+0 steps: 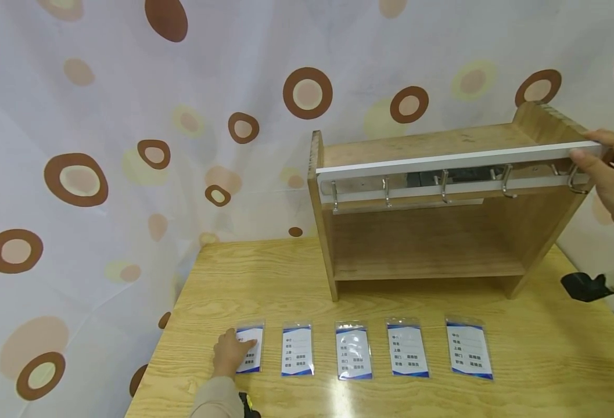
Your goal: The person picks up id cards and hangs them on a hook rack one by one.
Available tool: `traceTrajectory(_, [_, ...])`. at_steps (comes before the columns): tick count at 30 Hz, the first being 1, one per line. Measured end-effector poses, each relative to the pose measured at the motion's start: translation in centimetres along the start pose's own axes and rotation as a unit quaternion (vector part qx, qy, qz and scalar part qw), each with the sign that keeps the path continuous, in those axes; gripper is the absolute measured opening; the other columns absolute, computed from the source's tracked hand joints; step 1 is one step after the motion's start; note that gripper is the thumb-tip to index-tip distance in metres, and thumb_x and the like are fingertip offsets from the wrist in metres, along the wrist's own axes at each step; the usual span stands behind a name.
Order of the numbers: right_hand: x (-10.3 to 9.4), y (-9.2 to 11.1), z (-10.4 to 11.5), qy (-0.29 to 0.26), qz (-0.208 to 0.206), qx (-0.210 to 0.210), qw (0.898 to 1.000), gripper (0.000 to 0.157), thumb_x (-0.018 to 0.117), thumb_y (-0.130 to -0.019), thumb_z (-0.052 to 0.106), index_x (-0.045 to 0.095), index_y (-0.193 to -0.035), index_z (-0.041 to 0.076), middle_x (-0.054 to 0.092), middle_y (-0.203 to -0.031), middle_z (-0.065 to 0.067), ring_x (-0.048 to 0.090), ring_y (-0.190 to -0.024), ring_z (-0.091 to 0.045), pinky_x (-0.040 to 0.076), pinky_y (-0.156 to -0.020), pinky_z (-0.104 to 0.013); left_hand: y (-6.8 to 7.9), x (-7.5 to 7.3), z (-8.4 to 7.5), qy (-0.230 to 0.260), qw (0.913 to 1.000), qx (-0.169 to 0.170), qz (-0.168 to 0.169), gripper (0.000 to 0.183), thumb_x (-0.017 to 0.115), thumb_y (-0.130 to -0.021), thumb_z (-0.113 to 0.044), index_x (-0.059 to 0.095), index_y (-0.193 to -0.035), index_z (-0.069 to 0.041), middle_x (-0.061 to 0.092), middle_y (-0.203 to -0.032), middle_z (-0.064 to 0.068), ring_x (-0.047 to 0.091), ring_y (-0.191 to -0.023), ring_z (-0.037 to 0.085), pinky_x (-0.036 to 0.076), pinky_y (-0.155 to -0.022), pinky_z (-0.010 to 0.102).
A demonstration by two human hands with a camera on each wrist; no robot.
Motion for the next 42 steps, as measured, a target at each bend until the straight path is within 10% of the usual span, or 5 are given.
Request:
traceTrajectory(32, [-0.3,0.4,-0.4,0.074,0.03,0.05,0.996,0.035,0.053,-0.084,0.007,0.055,-0.117,0.018,0.045,-0.1,0.018,0.038,-0.085,0.002,0.022,-0.095,-0.022,-0.1,1.4,1.1,-0.007,0.9987,-0.044,-0.024,0.08,0.076,-0.06,-0.036,0.041,-0.116,0.009,0.04,-0.1,0.027,0.042,-0.089,0.041,0.039,-0.072,0.049])
traceTrajectory(42, [-0.4,0.1,-0.5,0.045,0.02,0.037,0.998,0.034,0.054,-0.083,0.002,0.058,-0.114,0.016,0.047,-0.102,0.016,0.04,-0.09,0.001,0.022,-0.095,-0.021,0.4,0.1,0.2,0.014,0.9992,-0.029,-0.021,0.058,0.07,-0.07,-0.022,0.046,-0.109,0.013,0.054,-0.097,0.028,0.053,-0.081,0.036,0.043,-0.068,0.043])
Point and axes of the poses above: each hand's wrist, its own y-axis away from the middle knuckle, its own x-axis out of the palm, z = x × y, the point moved 4 cm from there along -y, towards the middle knuckle
